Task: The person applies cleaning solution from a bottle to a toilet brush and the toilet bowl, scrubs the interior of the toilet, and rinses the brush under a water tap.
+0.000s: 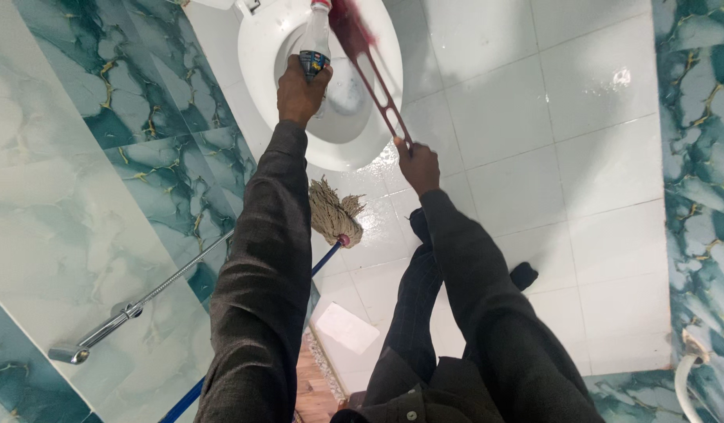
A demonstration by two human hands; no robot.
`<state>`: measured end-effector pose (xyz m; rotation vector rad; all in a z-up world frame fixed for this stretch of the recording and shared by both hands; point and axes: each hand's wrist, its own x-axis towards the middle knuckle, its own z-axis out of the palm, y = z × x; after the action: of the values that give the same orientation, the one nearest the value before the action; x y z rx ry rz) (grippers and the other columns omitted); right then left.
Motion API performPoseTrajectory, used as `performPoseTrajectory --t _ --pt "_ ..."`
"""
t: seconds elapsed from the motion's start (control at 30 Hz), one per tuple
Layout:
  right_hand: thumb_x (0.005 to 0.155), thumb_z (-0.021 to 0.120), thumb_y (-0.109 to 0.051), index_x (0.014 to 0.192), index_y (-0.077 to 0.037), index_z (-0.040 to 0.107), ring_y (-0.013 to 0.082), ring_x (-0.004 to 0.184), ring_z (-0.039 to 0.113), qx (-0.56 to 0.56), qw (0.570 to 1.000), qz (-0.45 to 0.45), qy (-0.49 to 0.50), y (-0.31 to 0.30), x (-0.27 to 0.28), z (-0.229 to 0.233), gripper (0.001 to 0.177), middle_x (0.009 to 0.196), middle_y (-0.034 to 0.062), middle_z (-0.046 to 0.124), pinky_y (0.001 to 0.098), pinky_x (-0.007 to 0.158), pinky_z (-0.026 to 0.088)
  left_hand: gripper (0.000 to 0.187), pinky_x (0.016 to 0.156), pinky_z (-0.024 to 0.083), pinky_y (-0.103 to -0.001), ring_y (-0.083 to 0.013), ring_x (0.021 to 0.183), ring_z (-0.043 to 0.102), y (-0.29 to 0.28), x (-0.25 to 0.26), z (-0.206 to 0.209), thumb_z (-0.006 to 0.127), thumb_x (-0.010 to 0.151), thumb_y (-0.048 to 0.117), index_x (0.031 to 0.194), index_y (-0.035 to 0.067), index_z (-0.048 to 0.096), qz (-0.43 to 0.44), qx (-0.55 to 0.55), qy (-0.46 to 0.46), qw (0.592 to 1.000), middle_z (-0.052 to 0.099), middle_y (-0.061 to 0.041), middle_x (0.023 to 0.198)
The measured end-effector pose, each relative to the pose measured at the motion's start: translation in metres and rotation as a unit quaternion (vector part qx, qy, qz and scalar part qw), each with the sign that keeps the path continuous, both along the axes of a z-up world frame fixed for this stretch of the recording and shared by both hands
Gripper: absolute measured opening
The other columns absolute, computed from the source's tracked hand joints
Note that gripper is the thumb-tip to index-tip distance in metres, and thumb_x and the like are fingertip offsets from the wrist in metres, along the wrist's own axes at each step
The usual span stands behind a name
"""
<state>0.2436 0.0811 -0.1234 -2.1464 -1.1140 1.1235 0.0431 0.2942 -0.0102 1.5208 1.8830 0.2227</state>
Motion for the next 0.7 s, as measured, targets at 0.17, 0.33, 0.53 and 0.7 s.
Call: performPoseTrajectory --t 0.17,0.33,0.53,0.7 --pt "0.1 0.057 -0.064 0.076 0.006 0.066 0.0416 0.067 0.071 -0.007 1.0 -0.006 0.017 0.003 0.013 0.003 0.075 0.066 0.0239 0.065 0.0504 0.065 0.055 0.05 0.082 0.057 -0.049 -0.0417 0.091 0.074 -0.002 -0.003 -0.011 0.078 0.091 0.044 0.106 0.0 0.06 -0.063 0.09 -0.004 0.994 0.074 -0.026 0.097" --pt "0.094 0.057 -0.066 0.077 0.003 0.072 0.0435 0.07 0.071 -0.025 0.999 0.021 -0.009 -0.016 0.024 0.011 0.073 0.067 0.0236 0.068 0.0508 0.067 0.056 0.051 0.08 0.058 -0.048 -0.0414 0.089 0.075 -0.008 0.011 -0.009 0.077 0.086 0.043 0.106 0.0 0.059 -0.046 0.039 0.004 0.998 0.073 -0.026 0.098" --pt "0.099 0.055 -0.065 0.074 0.005 0.067 0.0415 0.065 0.072 -0.031 0.998 -0.028 0.051 0.02 0.028 -0.025 0.076 0.065 0.0235 0.067 0.0473 0.067 0.058 0.051 0.083 0.057 -0.049 -0.0435 0.096 0.072 -0.016 0.007 -0.022 0.077 0.091 0.045 0.106 0.0 0.06 -0.07 0.079 -0.014 0.994 0.073 -0.027 0.101" --pt "0.101 0.057 -0.058 0.071 0.001 0.069 0.046 0.065 0.067 0.024 0.996 0.055 -0.066 -0.091 0.032 -0.025 0.067 0.065 0.0249 0.065 0.0528 0.063 0.053 0.051 0.083 0.056 -0.049 -0.0425 0.093 0.074 -0.028 0.018 -0.017 0.075 0.088 0.048 0.105 0.002 0.061 -0.049 0.03 -0.001 0.998 0.074 -0.025 0.099"
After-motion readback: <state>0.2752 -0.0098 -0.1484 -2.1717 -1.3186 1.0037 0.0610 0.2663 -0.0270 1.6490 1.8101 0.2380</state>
